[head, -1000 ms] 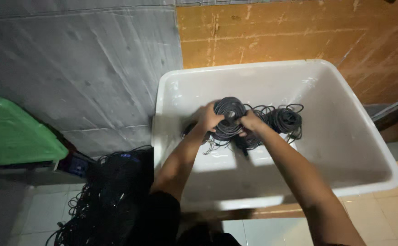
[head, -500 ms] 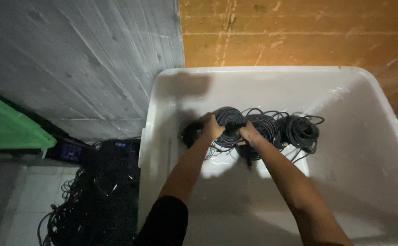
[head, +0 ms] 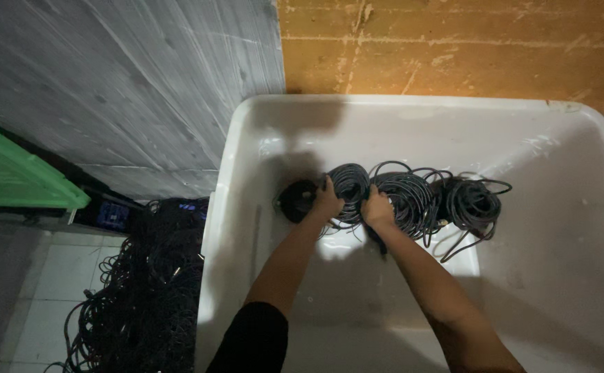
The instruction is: The person places coiled cables into a white bin, then picks up a cable from a large pile on the floor and wraps it around their hand to form a new coil.
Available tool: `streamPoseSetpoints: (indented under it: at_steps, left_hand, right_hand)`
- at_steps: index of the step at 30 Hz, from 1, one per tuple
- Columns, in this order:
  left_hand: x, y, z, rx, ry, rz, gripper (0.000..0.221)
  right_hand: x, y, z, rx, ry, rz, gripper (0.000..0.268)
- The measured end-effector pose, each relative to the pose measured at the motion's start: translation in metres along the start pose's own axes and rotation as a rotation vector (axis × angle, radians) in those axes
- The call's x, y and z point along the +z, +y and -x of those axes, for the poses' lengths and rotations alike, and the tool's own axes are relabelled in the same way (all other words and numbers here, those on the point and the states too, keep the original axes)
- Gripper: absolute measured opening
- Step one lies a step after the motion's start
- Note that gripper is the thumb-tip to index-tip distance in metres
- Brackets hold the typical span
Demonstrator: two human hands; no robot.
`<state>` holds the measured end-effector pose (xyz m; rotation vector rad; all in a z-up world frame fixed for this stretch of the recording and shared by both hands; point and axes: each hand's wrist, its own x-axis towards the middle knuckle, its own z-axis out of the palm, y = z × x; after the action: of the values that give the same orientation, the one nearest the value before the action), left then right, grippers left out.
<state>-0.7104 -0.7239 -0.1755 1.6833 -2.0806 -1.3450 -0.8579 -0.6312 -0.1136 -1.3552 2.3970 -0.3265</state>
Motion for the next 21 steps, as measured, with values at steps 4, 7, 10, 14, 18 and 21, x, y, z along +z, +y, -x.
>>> streamPoseSetpoints:
  at_steps: [4, 7, 10, 14, 18, 21]
  left_hand:
    - [-0.003, 0.001, 0.005, -0.027, -0.021, -0.027, 0.114]
    - [-0.006, 0.005, 0.010, 0.079, 0.089, -0.051, 0.110]
    - [-0.016, 0.012, 0.015, 0.182, 0.141, -0.067, 0.106]
    - [-0.034, 0.030, 0.015, 0.173, 0.077, -0.127, 0.083]
    - [-0.050, 0.045, 0.023, 0.357, 0.128, -0.223, 0.070]
    - [-0.076, 0.062, 0.027, 0.326, 0.081, -0.125, 0.070]
  right_hand:
    - [-0.023, -0.013, 0.014, 0.016, -0.068, -0.039, 0.065]
    - [-0.036, -0.022, 0.021, 0.013, -0.101, -0.051, 0.071]
    - [-0.044, -0.025, 0.026, 0.021, -0.131, -0.077, 0.071]
    - [-0.056, -0.025, 0.020, -0.123, -0.040, -0.144, 0.069]
    - [-0.072, -0.031, 0.011, -0.205, -0.012, -0.184, 0.062]
    - [-0.089, -0.051, 0.003, -0.322, -0.005, -0.241, 0.054]
